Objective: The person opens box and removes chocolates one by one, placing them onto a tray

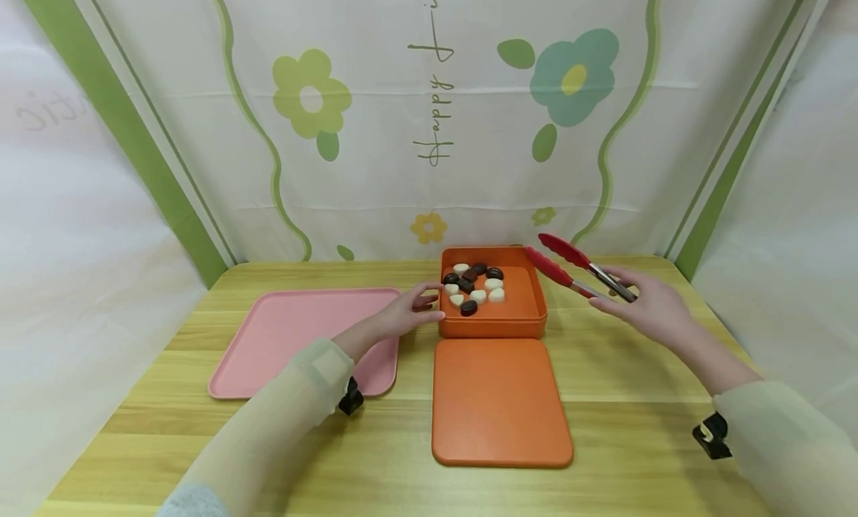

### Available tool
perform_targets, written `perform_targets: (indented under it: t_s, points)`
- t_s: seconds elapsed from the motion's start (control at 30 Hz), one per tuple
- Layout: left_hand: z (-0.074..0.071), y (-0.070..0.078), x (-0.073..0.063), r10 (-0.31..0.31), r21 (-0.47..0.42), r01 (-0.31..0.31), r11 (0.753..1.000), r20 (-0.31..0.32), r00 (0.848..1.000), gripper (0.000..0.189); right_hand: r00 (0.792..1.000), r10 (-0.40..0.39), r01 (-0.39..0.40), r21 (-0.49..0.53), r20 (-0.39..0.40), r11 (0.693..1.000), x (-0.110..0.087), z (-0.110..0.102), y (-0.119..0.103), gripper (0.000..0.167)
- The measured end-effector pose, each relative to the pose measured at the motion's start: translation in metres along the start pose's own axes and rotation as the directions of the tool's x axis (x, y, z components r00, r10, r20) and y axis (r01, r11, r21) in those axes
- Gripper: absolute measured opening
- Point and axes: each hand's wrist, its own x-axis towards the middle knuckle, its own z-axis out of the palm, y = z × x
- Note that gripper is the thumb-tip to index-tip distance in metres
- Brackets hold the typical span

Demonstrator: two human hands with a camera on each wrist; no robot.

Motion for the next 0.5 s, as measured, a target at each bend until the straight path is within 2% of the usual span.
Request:
perform_targets:
  t_s: [0.27,0.5]
  points:
    - [0.0,0.0,0.0,-0.006,0.001,0.006,1.0,-0.003,1.0,0.063,0.995,-0.041,0.047,-0.062,0.09,0.997,0.007,0.01,-0.021,0.078]
    - [0.0,-0.001,0.001,0.003,-0.002,-0.003,1.0,-0.004,1.0,0.062,0.984,-0.118,0.13,-0.089,0.134,0.987,0.011,0.018,-0.034,0.085]
